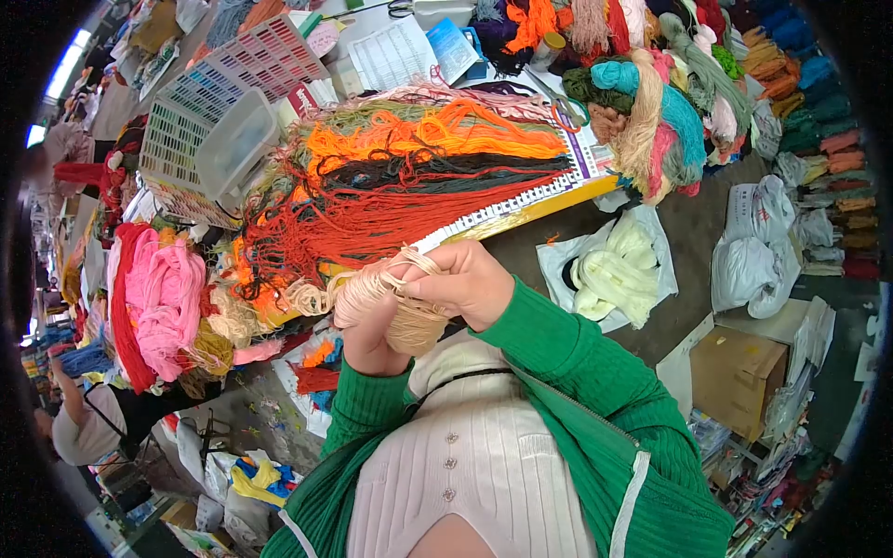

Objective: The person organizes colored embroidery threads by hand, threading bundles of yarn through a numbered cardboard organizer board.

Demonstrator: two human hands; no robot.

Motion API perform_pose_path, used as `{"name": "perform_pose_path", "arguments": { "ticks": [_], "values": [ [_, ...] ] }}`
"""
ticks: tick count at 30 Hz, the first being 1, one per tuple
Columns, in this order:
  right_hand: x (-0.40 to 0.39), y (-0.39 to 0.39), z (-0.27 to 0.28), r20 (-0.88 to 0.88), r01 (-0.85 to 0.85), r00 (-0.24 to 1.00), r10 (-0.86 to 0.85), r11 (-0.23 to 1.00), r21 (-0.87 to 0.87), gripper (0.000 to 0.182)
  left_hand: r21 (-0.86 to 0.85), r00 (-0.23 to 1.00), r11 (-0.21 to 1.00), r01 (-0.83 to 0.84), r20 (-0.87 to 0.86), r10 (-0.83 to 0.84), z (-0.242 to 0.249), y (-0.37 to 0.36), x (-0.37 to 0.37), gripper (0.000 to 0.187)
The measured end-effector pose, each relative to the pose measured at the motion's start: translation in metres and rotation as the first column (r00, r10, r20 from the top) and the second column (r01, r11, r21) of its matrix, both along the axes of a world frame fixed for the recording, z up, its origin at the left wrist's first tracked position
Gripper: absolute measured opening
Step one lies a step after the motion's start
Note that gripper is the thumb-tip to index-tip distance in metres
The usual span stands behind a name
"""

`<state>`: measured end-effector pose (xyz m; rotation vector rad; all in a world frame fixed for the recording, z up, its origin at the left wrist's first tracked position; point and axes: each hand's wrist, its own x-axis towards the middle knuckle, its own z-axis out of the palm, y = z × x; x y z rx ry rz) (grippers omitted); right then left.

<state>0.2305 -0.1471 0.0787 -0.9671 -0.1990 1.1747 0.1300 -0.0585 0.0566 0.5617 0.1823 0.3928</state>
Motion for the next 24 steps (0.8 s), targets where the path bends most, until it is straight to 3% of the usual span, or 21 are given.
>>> {"name": "perform_pose_path", "arguments": {
  "ticks": [2,5,8,9,11,17,24],
  "values": [
    [0.001,-0.001,0.001,-0.022,-0.010,1.000,0.011,1.000,0.002,0.010,0.009,0.985,1.000,0.019,-0.172,-0.017,0.004,0.000,0.000,0.029],
    [0.005,-0.005,0.000,-0.110,-0.029,0.993,0.032,0.999,0.025,0.008,-0.088,0.981,0.996,0.017,-0.191,-0.034,0.010,0.000,0.002,0.025],
    [0.006,-0.003,0.004,-0.082,-0.051,0.995,0.051,0.999,0.001,0.008,-0.203,0.985,0.979,-0.006,-0.171,-0.029,0.005,0.000,0.001,0.028],
    [0.005,-0.002,0.004,-0.081,-0.051,0.995,0.051,0.999,0.001,0.008,-0.203,0.985,0.979,-0.006,-0.169,-0.029,0.006,-0.001,0.001,0.028],
    [0.002,0.000,0.003,0.082,-0.043,0.995,0.048,0.997,-0.066,0.007,-0.198,0.986,0.980,-0.036,-0.167,0.003,0.008,-0.004,0.002,0.025],
    [0.001,0.001,0.003,0.045,-0.021,0.999,0.022,0.999,-0.033,0.005,-0.097,0.983,0.995,-0.029,-0.185,0.011,0.002,-0.004,0.001,0.024],
    [0.004,-0.001,0.006,0.051,-0.036,0.998,0.037,0.999,-0.035,0.005,-0.096,0.986,0.994,-0.043,-0.163,0.027,0.004,-0.004,0.003,0.024]
  ]
}}
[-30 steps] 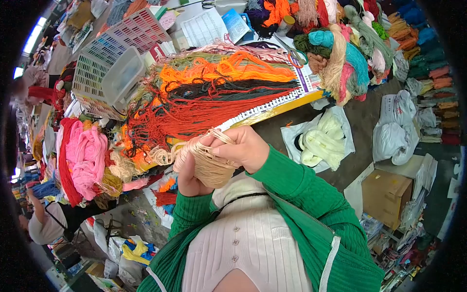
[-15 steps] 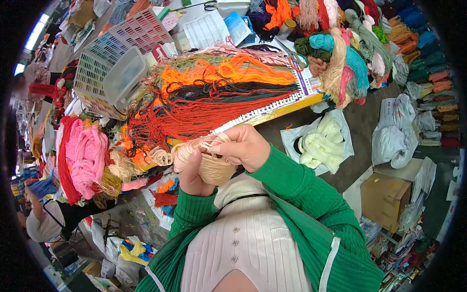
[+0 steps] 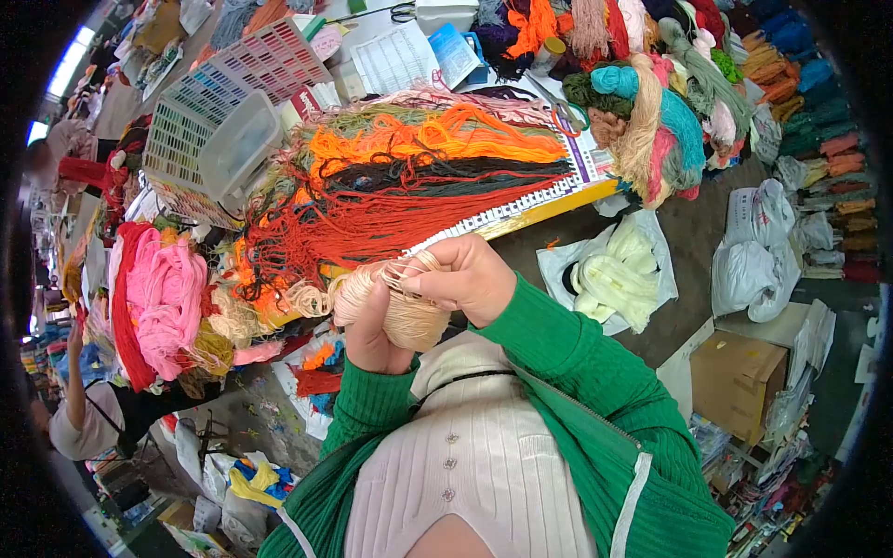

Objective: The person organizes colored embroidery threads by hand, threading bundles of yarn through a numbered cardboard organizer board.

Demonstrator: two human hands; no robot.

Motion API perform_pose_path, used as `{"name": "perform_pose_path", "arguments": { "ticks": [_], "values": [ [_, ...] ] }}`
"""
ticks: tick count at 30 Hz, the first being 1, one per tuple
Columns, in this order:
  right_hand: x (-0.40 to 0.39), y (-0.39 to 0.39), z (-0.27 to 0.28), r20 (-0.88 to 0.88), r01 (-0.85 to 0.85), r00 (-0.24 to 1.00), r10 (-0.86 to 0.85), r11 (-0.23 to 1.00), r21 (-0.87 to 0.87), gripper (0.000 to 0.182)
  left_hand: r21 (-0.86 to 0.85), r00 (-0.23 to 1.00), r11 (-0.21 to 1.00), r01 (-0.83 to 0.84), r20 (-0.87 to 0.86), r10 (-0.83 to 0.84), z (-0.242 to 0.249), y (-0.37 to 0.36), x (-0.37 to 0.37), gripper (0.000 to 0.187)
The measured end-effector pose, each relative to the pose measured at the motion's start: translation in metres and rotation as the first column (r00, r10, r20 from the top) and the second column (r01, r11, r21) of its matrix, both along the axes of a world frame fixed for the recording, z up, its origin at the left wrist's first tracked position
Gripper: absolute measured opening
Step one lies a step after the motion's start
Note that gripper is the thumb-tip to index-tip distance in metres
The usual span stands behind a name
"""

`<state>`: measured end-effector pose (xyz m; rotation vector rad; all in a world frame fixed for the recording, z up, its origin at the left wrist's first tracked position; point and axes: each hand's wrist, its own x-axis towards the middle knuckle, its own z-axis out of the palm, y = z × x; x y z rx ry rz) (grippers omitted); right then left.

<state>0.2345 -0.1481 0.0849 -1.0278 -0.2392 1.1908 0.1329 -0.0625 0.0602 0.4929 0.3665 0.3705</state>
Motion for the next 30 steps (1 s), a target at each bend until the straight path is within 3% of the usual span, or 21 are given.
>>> {"name": "perform_pose_path", "arguments": {
  "ticks": [6,12,18,21,30],
  "values": [
    [-0.002,0.002,0.006,0.017,-0.014,1.000,0.013,0.999,0.032,0.011,0.053,0.998,0.999,0.003,0.067,-0.007,-0.007,-0.001,-0.001,0.025],
    [-0.003,0.003,0.004,0.043,0.024,0.999,-0.025,1.000,0.020,0.004,0.035,1.000,0.999,-0.002,-0.006,0.002,-0.009,-0.001,-0.002,0.024],
    [0.002,-0.006,-0.009,-0.029,-0.005,1.000,0.006,1.000,0.030,0.003,-0.004,1.000,1.000,0.019,0.020,-0.019,-0.008,0.001,-0.004,0.024],
    [0.004,-0.008,-0.010,-0.166,0.001,0.986,0.023,0.990,0.145,0.005,-0.026,0.999,1.000,0.016,0.034,-0.015,-0.003,0.000,-0.003,0.024],
    [0.005,-0.010,-0.012,-0.121,-0.032,0.991,0.049,0.990,0.138,0.003,0.094,0.999,0.995,0.020,0.047,-0.024,0.001,-0.001,-0.005,0.032]
  ]
}}
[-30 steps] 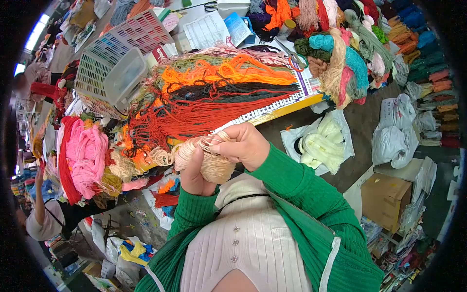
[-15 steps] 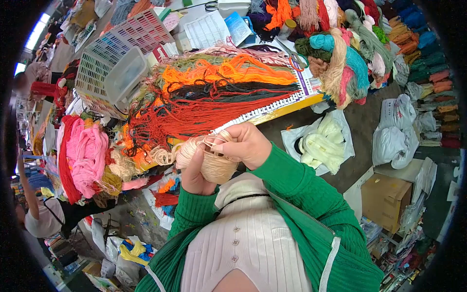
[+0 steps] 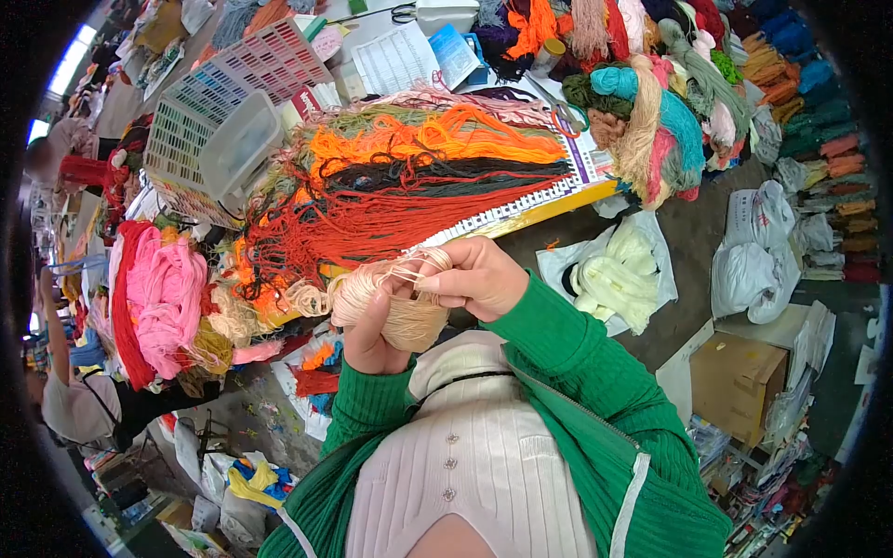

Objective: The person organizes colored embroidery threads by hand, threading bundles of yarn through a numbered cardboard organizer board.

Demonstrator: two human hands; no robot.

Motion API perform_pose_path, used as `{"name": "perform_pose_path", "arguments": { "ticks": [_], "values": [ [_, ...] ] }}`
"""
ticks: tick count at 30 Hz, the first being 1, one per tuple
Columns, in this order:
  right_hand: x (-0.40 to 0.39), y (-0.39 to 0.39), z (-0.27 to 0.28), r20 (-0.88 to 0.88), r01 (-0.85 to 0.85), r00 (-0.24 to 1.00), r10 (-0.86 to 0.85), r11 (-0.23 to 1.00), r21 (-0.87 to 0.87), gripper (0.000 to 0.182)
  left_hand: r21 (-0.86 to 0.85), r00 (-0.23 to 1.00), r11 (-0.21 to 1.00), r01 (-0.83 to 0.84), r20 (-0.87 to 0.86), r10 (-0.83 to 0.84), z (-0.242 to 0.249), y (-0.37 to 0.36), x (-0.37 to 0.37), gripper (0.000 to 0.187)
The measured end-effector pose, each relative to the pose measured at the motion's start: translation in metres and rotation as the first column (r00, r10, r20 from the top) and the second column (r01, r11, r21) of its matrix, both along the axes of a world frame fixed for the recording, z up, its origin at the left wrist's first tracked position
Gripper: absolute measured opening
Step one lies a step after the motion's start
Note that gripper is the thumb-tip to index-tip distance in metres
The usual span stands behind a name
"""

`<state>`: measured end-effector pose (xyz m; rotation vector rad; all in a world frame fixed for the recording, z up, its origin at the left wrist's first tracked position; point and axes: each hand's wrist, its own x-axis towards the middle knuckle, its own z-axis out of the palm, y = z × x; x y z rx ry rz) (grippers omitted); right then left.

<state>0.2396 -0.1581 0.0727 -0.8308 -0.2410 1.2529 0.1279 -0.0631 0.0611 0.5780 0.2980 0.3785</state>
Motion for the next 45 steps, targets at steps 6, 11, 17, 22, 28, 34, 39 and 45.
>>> {"name": "perform_pose_path", "arguments": {
  "ticks": [6,11,17,22,28,34,39,45],
  "values": [
    [0.003,-0.005,0.000,-0.153,-0.081,0.985,0.085,0.996,0.030,0.007,-0.053,0.997,0.997,0.054,0.052,-0.052,-0.006,0.002,0.001,0.033],
    [0.000,-0.002,0.003,-0.071,-0.061,0.996,0.061,0.998,0.007,0.013,-0.160,0.995,0.984,0.082,0.070,-0.071,-0.004,0.002,-0.001,0.037],
    [-0.004,0.000,0.012,0.024,-0.010,1.000,0.013,0.992,-0.123,0.017,-0.134,0.988,0.985,0.109,0.123,-0.093,0.003,0.002,0.002,0.039],
    [-0.010,0.009,0.010,0.377,0.037,0.926,0.021,0.989,-0.146,0.016,-0.138,0.996,0.986,0.090,0.036,-0.086,-0.005,0.001,0.002,0.037],
    [-0.010,0.010,0.008,0.381,0.047,0.924,0.012,0.988,-0.145,0.012,-0.056,1.000,0.998,-0.010,-0.028,0.009,-0.005,-0.001,0.007,0.024],
    [0.002,-0.004,-0.005,-0.119,-0.207,0.971,0.207,0.978,0.016,0.015,-0.255,0.975,0.948,0.191,0.156,-0.155,-0.025,0.014,0.002,0.014],
    [0.021,-0.017,0.006,-0.119,-0.464,0.886,0.448,0.856,-0.228,0.012,0.523,0.927,0.776,0.354,-0.083,-0.367,-0.006,0.031,0.013,0.014],
    [0.056,-0.016,0.027,0.692,-0.277,0.584,0.425,0.905,-0.322,0.012,0.730,0.988,0.667,0.151,-0.093,-0.121,-0.038,0.075,0.008,0.015]
  ]
}}
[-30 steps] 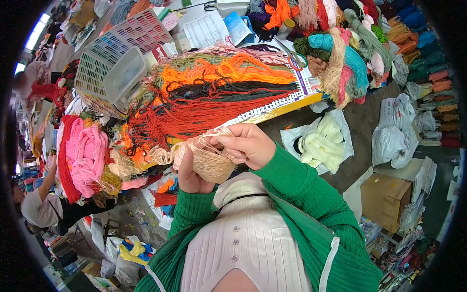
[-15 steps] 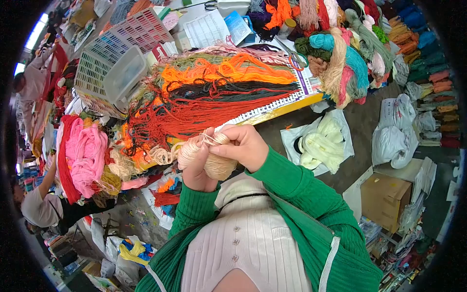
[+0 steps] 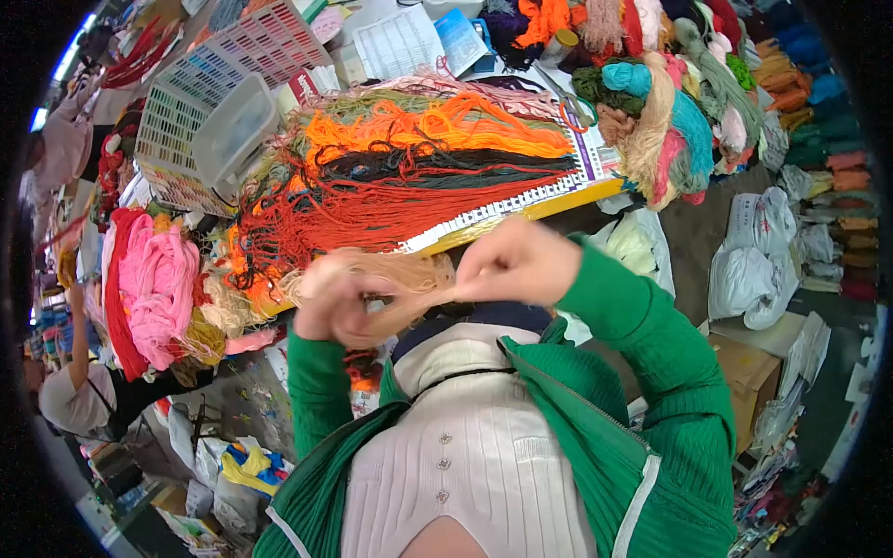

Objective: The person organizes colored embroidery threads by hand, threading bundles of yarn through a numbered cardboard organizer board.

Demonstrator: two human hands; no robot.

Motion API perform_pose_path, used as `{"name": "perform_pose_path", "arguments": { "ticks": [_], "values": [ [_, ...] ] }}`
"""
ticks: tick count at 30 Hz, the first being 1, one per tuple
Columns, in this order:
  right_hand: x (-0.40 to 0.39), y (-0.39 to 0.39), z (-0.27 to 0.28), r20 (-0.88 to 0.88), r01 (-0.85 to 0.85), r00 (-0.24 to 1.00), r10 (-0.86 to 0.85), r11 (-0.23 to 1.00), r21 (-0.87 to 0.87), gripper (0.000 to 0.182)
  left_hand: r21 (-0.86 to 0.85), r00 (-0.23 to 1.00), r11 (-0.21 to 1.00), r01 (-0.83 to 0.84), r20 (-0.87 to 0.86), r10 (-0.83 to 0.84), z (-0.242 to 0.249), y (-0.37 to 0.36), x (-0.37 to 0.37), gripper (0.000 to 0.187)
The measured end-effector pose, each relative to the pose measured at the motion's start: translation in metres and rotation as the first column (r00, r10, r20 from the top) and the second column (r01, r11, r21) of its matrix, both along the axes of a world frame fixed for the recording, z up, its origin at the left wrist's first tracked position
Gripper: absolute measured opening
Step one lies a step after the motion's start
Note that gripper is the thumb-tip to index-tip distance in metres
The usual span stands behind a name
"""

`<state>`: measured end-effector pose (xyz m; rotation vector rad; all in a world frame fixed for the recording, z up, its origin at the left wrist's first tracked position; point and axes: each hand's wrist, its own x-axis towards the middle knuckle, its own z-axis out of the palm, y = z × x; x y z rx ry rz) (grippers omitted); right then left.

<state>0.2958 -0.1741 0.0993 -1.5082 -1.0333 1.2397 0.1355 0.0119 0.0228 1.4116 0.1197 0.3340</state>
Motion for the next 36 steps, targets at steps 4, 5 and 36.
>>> {"name": "perform_pose_path", "arguments": {
  "ticks": [4,5,36],
  "values": [
    [0.063,-0.016,-0.031,-0.782,0.599,0.536,-0.318,0.796,0.087,0.008,-0.612,0.805,0.534,-0.583,-0.522,0.280,-0.080,0.048,-0.091,0.027],
    [0.080,-0.023,-0.045,-0.917,0.684,0.329,-0.227,0.727,0.066,0.008,-0.651,0.770,0.411,-0.638,-0.540,0.340,-0.111,0.054,-0.123,0.028],
    [-0.026,0.064,-0.377,0.543,0.460,0.684,-0.487,0.866,0.198,0.017,-0.192,0.264,0.840,-0.507,-0.963,-0.060,-0.285,-0.032,0.046,0.021]
  ]
}}
